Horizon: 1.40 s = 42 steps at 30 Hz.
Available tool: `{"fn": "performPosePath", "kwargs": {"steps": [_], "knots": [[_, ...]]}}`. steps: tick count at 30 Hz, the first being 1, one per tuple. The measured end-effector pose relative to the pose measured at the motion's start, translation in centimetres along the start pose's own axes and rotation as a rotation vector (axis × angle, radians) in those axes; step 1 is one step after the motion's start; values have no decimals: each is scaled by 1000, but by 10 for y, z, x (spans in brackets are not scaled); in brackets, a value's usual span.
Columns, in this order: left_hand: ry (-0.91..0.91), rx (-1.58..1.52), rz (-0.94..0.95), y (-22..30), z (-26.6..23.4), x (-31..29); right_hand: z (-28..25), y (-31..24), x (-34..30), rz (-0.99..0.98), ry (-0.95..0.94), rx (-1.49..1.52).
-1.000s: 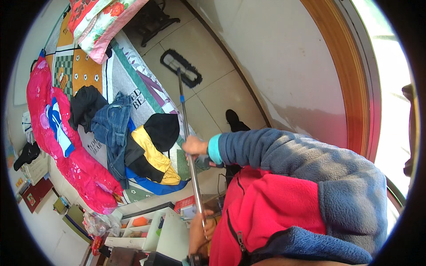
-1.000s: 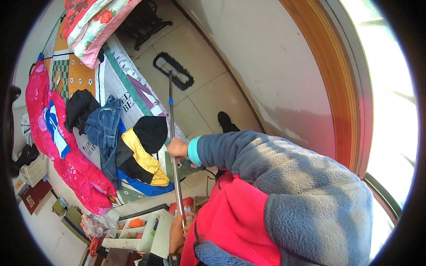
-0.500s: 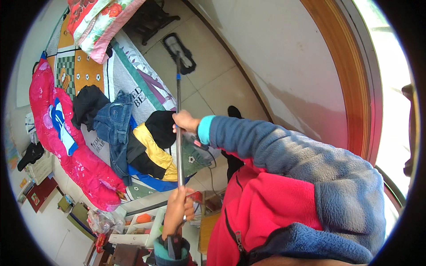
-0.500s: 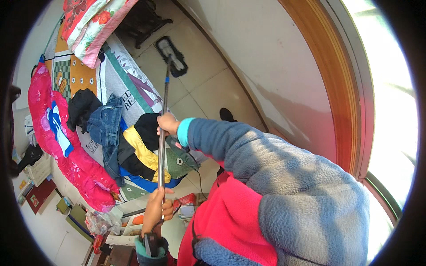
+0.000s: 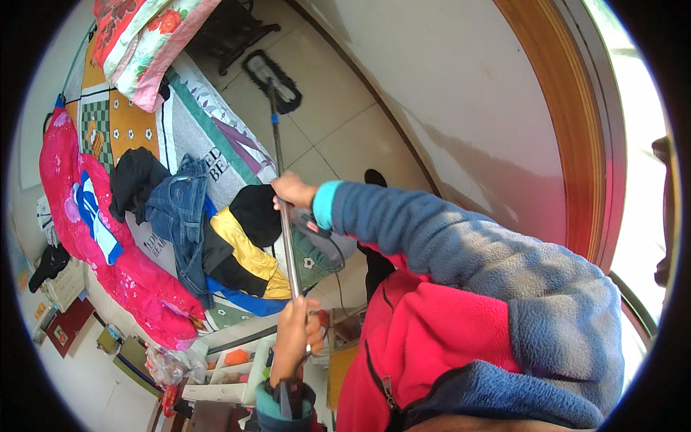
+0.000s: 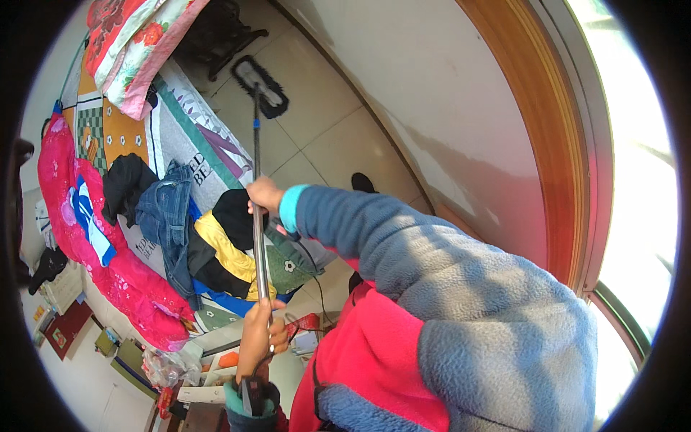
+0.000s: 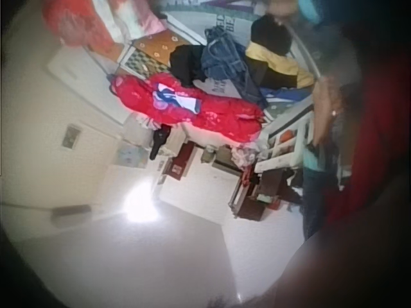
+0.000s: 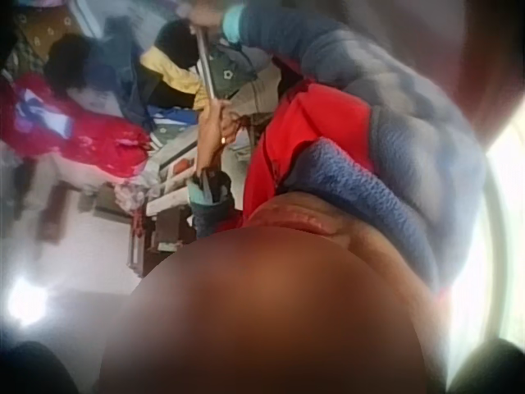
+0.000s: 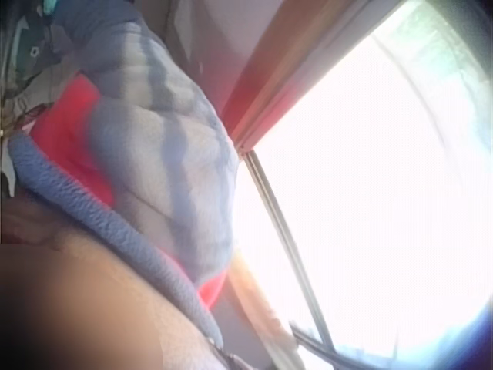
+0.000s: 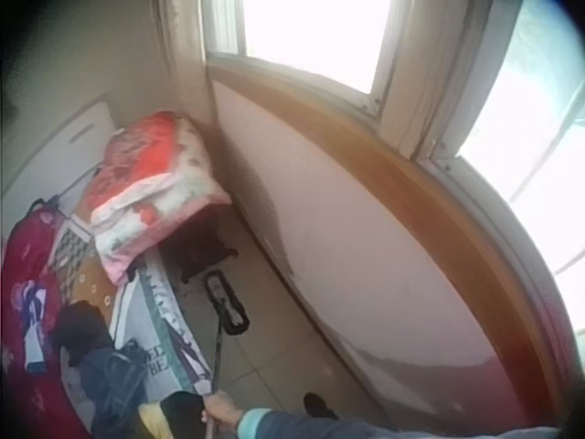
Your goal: The person uses a long-handled mop to clean a tiled floor in a cluttered room. They move the mop back and forth across the floor, navigating around furniture and items on the floor.
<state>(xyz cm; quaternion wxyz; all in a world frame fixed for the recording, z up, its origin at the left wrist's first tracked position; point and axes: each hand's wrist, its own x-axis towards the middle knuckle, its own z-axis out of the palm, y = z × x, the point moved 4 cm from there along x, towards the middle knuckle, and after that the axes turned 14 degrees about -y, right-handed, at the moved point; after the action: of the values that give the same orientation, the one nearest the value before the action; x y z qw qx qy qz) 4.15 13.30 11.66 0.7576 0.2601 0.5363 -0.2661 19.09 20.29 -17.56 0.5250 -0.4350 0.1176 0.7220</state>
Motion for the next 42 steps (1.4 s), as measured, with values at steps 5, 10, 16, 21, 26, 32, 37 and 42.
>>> {"fn": "performPosePath", "kwargs": {"steps": [5,10,16,21,26,32,37,42], "knots": [[77,-76,-98,-23,2,-40,21,28,-37,39,34,-131],[66,80,11,1,7,24,-14,-14,13,-76,-98,4],[29,286,19,23,-1,27,-64,-19,57,-312,-72,-488],[-15,660,-7,-6,-23,-14,-96,26,59,-482,-93,-1051],[-62,664,-93,-47,-79,-49,-71,95,11,-162,97,-53],[-127,745,-213,-81,-146,-87,-14,169,-44,-223,108,29],[-175,936,-297,-95,-156,-106,-8,222,-53,-242,181,100],[-182,1162,-360,-109,-155,-119,3,266,-73,-351,237,265]]}}
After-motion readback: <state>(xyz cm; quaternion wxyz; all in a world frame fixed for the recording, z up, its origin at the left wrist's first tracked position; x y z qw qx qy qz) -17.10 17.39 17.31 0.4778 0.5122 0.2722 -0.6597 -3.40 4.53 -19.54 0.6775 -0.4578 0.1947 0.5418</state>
